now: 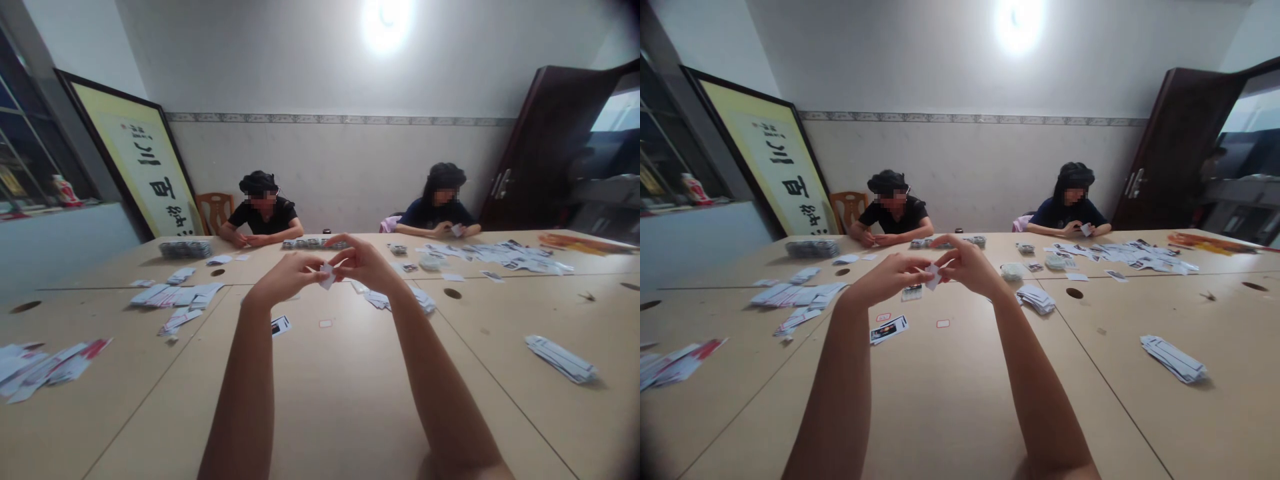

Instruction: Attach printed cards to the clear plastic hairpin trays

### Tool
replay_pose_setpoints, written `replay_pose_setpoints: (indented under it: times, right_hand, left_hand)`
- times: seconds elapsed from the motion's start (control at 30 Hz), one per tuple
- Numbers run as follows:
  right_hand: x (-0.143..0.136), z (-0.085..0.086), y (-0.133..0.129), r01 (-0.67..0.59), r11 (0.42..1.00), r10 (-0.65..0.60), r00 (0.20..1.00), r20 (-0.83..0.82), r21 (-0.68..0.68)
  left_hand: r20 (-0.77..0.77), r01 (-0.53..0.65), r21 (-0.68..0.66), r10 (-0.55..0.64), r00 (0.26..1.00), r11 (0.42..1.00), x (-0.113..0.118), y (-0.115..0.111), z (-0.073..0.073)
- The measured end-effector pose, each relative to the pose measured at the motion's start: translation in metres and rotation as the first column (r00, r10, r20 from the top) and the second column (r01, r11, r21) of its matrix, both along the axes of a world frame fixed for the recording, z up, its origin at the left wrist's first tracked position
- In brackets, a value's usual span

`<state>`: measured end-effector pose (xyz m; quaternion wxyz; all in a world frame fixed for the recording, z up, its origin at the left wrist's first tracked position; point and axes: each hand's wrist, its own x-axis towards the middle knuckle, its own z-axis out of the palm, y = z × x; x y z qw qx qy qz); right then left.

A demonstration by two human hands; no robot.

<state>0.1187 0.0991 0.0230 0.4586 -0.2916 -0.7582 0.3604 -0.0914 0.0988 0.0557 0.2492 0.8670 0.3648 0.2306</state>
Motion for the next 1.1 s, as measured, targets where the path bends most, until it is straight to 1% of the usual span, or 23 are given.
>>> replay_pose_setpoints:
  times: [0.1, 0.23, 0.3, 0.4, 0.67, 0.83, 1.0, 1.1]
  right_hand:
    - [0.0, 0.001, -0.002, -0.015, 1.0, 0.015, 1.0, 0.001, 0.004]
    - [0.0, 0.0, -0.001, -0.035, 0.999, 0.035, 0.999, -0.008, 0.005]
    - [0.0, 0.0, -0.001, -0.011, 1.0, 0.011, 1.0, 0.009, 0.011]
    - [0.0, 0.0, -0.001, 0.023, 1.0, -0.024, 0.999, 0.025, 0.012]
    - [0.002, 0.002, -0.003, 0.023, 1.0, -0.023, 0.999, -0.027, -0.009]
    - [0.004, 0.001, -0.001, 0.035, 0.999, -0.035, 0.999, -0.009, -0.005]
    - [0.006, 0.001, 0.0, 0.041, 0.999, -0.042, 0.998, 0.039, 0.035]
    - [0.006, 0.002, -0.001, 0.058, 0.998, -0.059, 0.996, 0.066, 0.017]
  left_hand:
    - [0.024, -0.021, -0.011, 0.022, 0.999, 1.0, -0.004, -0.001, 0.001]
    - [0.061, -0.151, -0.039, 0.154, 0.986, 0.988, -0.006, -0.001, 0.0]
    - [0.038, -0.185, -0.019, 0.186, 0.982, 0.983, -0.007, 0.0, -0.001]
    - [0.014, -0.154, -0.017, 0.154, 0.988, 0.988, -0.007, 0.0, -0.001]
    - [0.104, -0.066, -0.071, 0.073, 0.992, 0.995, -0.008, 0.001, -0.003]
    - [0.125, -0.056, -0.082, 0.066, 0.99, 0.995, -0.011, 0.003, -0.003]
    - [0.148, -0.03, -0.119, 0.048, 0.988, 0.992, -0.013, 0.006, -0.003]
    - [0.137, -0.037, -0.115, 0.053, 0.989, 0.993, -0.015, 0.007, -0.004]
